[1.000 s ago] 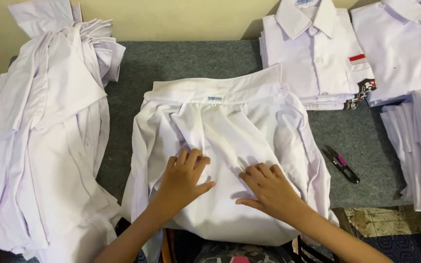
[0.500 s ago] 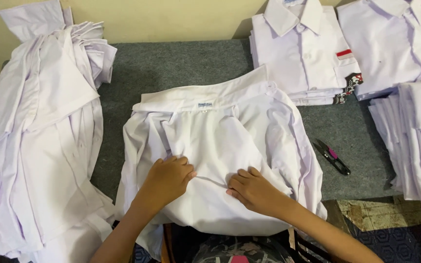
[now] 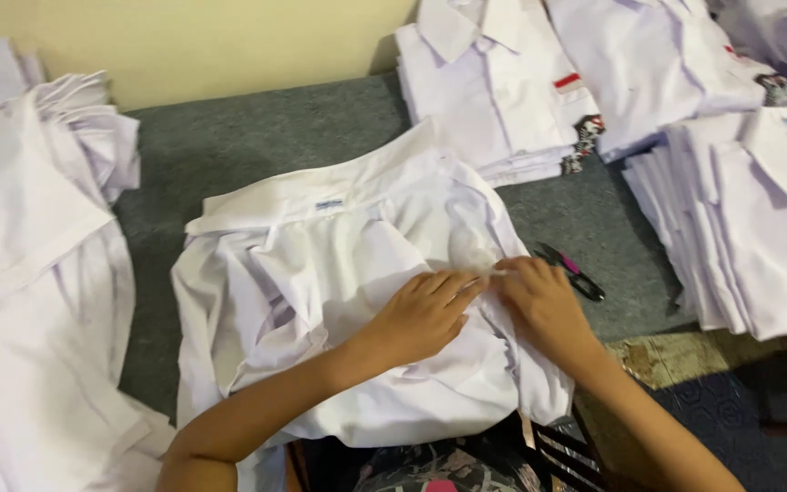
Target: Folding a white shirt and using thread snips to trim loose threads during quality control.
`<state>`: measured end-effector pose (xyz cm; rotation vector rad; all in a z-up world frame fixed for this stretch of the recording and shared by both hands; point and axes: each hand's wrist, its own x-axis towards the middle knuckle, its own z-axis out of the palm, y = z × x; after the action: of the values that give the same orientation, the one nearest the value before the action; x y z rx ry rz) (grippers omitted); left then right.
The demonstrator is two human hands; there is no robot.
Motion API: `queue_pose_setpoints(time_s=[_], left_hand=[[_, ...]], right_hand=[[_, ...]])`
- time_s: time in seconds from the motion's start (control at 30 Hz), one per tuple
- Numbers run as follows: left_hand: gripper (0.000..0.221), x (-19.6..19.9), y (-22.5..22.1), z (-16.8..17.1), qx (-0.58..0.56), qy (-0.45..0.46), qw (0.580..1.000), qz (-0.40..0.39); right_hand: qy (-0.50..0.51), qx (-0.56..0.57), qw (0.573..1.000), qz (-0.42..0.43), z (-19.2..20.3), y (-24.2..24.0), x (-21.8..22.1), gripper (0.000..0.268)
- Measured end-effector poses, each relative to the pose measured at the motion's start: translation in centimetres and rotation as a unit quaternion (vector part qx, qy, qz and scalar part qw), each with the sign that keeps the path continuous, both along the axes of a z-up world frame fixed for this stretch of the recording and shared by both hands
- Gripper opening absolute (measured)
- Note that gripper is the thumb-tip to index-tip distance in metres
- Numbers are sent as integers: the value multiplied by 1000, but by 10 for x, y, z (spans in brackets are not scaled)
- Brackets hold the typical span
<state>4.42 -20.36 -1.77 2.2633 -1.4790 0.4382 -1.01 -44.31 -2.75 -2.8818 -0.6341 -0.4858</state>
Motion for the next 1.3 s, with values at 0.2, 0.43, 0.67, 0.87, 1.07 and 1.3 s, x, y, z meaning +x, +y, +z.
queue_pose_setpoints(time_s=[0.2,0.43,0.67,0.87,1.07,1.3], left_hand=[[42,5,-51,-17,-5,-52,996,-75],[46,6,-76,-43,-36,-58,993,-97],[39,19,-55,-41,27,61,987,-148],[27,83,-33,-16,56,283,942,-169],[17,149,-4,5,79,235,968,45],[21,176,62,8,19,192,959,208]], right_hand=[[-50,-46,965,-253,-5,-43,-21,29],[-13,-52,953,-299,-53,-75,-20,39],[-53,-111,949,-291,-65,-85,8,29],[49,157,961,-222,10,-33,41,28],[129,218,942,-220,29,14,96,45],[125,238,927,-263,27,45,177,38]])
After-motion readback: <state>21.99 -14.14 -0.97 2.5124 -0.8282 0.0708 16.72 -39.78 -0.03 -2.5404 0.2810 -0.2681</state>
